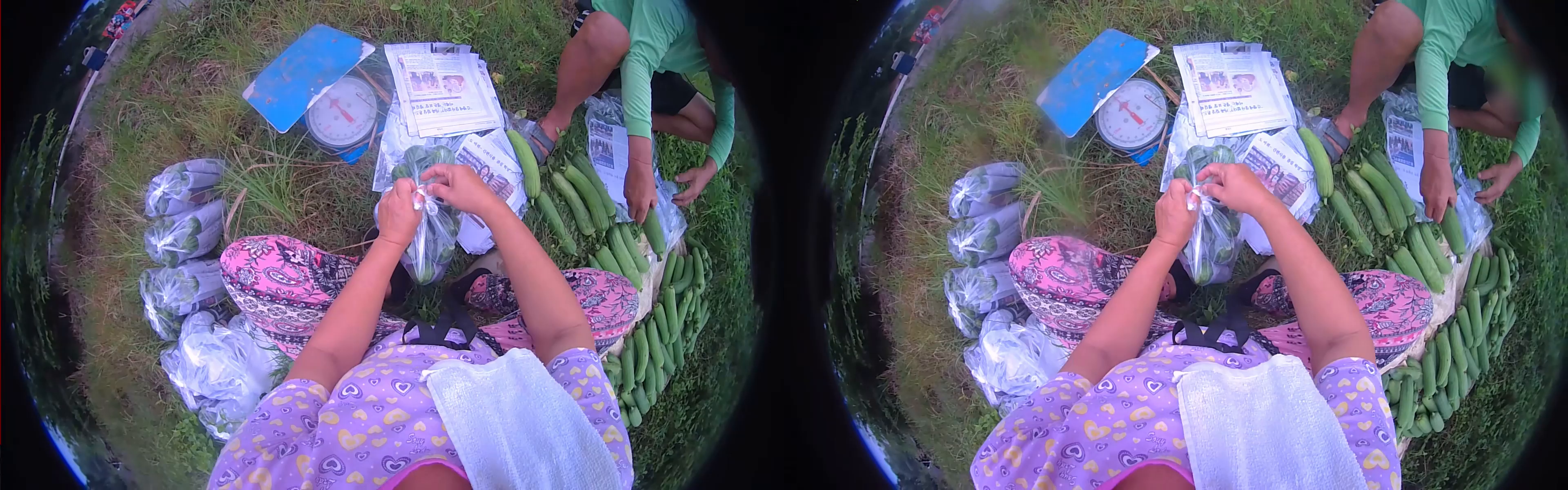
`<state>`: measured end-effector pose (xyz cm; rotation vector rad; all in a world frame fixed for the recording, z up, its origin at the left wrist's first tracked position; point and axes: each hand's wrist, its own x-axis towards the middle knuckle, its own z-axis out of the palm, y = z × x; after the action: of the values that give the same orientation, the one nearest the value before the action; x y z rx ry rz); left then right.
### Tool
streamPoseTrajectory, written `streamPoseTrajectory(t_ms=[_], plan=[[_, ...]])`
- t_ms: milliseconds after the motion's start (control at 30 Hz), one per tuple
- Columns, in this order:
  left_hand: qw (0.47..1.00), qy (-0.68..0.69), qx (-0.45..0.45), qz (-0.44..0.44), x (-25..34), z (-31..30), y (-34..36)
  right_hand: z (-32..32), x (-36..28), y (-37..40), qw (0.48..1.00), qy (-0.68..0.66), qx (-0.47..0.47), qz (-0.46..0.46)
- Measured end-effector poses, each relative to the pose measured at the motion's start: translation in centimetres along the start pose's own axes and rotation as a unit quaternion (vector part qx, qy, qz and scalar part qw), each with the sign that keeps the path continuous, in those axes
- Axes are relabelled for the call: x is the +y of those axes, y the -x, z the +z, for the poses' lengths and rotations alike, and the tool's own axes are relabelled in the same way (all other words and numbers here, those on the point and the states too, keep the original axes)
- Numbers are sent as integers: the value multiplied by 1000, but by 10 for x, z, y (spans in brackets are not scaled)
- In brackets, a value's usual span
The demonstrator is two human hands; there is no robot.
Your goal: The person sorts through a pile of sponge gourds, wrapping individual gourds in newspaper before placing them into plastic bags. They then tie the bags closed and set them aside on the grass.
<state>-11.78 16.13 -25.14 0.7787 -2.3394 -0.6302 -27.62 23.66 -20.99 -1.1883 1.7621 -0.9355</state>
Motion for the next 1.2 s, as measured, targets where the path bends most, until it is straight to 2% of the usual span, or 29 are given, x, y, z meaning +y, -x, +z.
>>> streamPoseTrajectory(t_ms=[33,133,233,367,500,600,700,1000,1100,1200], plan=[[1000,2,0,-4,0,-1,1,-3,-4,-5,1000,-4,-27,5],[1000,22,6,-16,-1,-3,4,-1,1,-20,988,39,-78,-125],[998,55,5,-14,-2,-4,4,-20,-27,-21,977,36,-203,61],[995,98,-26,13,5,-18,-2,-25,-19,-26,972,44,-225,48],[992,4,-30,126,20,-42,-9,-23,-19,-26,973,109,-201,23],[989,-16,-40,144,24,-37,-6,-18,-11,-29,956,215,-150,-129],[986,-8,-47,157,29,-34,1,-19,-15,-31,957,222,-169,-80],[984,9,-69,163,35,-30,17,-20,-11,-33,961,215,-151,-86],[986,17,-70,148,33,-31,19,-11,-5,-29,956,261,-90,-93],[990,53,-97,83,36,-38,19,-6,4,-12,972,204,19,-117]])
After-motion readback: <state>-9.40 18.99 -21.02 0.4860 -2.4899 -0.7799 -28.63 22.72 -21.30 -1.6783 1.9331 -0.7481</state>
